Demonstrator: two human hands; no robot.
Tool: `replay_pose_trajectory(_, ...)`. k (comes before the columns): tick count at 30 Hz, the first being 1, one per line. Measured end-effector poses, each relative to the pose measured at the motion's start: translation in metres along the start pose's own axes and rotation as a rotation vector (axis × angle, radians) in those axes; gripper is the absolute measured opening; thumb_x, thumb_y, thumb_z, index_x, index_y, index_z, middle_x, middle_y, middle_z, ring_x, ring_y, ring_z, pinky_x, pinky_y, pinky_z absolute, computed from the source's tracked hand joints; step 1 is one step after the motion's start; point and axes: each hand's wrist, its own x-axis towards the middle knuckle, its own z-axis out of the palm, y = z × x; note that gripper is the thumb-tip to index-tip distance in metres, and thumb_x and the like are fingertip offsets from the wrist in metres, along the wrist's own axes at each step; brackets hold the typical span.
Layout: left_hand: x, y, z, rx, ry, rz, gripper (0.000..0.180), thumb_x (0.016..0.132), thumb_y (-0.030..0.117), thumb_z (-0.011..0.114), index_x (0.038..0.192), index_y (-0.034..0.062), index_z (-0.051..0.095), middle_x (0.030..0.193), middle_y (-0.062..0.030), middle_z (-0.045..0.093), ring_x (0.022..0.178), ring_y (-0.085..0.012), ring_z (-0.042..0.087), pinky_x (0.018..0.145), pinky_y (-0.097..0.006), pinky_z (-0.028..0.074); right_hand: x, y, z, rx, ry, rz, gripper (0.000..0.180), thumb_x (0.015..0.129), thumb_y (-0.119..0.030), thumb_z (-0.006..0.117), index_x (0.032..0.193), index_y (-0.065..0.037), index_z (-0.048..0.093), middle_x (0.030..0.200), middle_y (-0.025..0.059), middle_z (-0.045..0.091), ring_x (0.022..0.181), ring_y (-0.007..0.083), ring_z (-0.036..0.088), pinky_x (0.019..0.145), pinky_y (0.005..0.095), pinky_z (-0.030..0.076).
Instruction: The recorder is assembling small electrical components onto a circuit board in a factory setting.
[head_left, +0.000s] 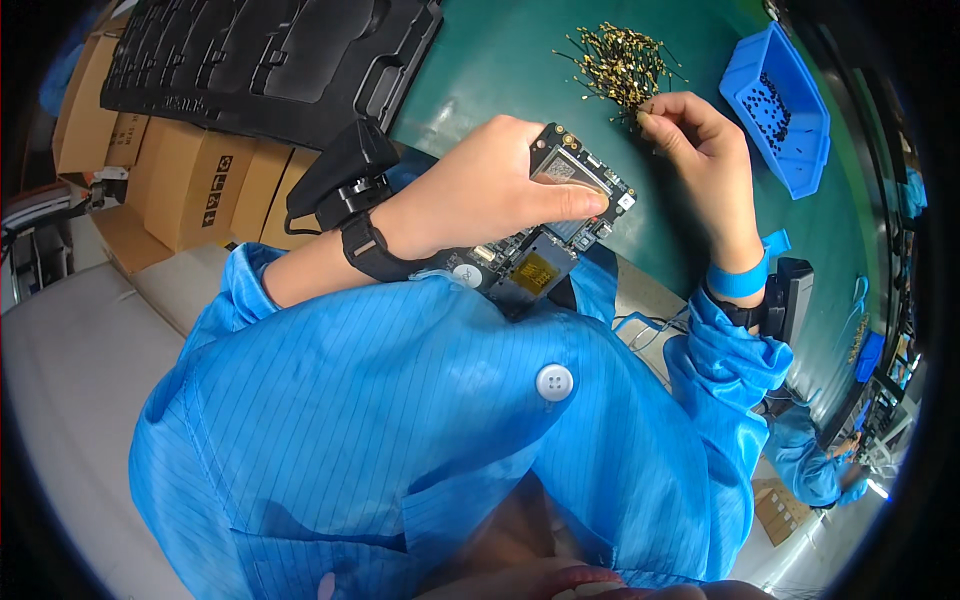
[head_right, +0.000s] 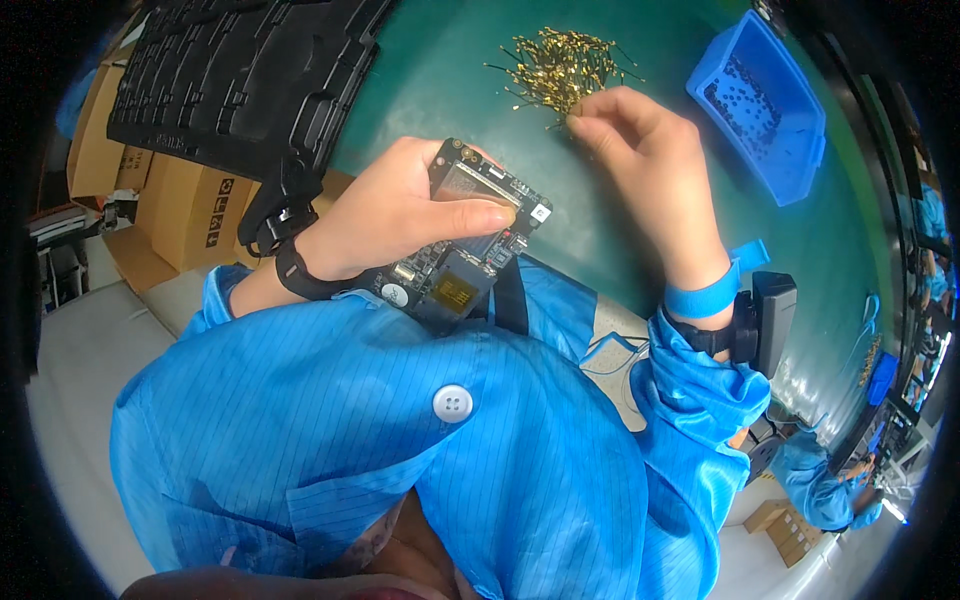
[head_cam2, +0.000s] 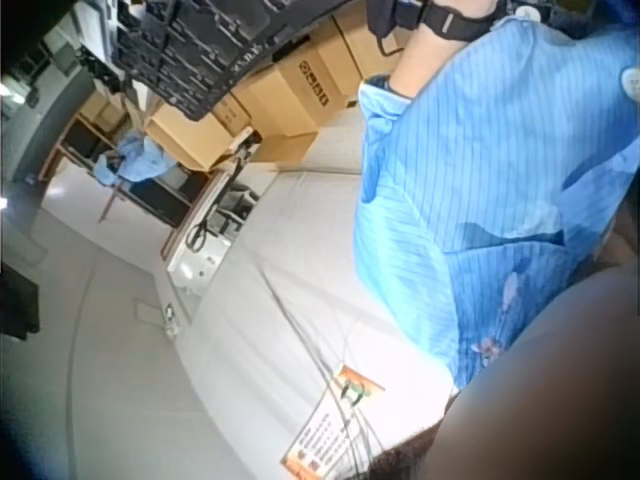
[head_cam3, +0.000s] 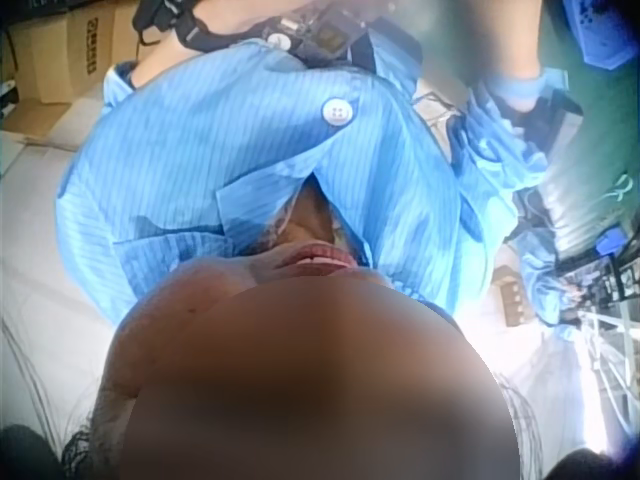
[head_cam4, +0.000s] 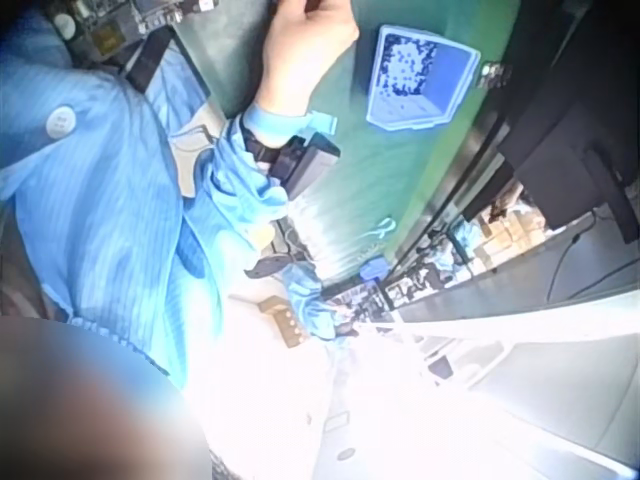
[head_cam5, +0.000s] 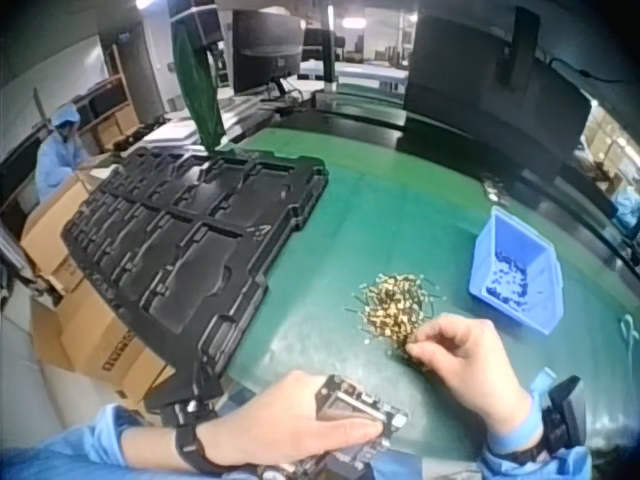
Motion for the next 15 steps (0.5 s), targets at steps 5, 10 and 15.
replay_pose_trajectory(5,0.000,0.000,-0.001,0.007,-0.015,-0.042,0.029,0.077,0.018,0.066,0.096,-0.0009,0.055,0.086,-0.0039,0.059,0.078,-0.0079,0.054,0.069,-0.023,0.044,0.002,0.004,0.001,0.063,0.003,-0.036,0.011,0.077,-0.009,0.061,0.084,0.000,0.061,0.077,0.0047,0.062,0.072,0.0121,0.057,0.066,0.0235,0.044)
replay_pose_trajectory(10,0.001,0.002,0.000,0.024,0.002,-0.046,0.027,0.077,0.017,0.066,0.094,-0.0005,0.055,0.084,-0.0031,0.060,0.077,-0.0074,0.054,0.068,-0.022,0.044,0.001,0.001,0.002,0.103,0.063,-0.202,0.010,0.078,-0.007,0.060,0.084,0.001,0.060,0.079,0.0046,0.062,0.074,0.0107,0.057,0.069,0.0229,0.044)
replay_pose_trajectory(15,0.002,0.001,0.002,0.052,0.089,0.003,0.025,0.076,0.016,0.066,0.094,0.0007,0.056,0.081,-0.0021,0.060,0.073,-0.0067,0.054,0.066,-0.022,0.044,-0.006,-0.018,-0.002,0.142,0.027,-0.109,0.011,0.076,-0.006,0.061,0.085,0.001,0.061,0.082,0.0043,0.063,0.076,0.0108,0.057,0.071,0.0228,0.044)
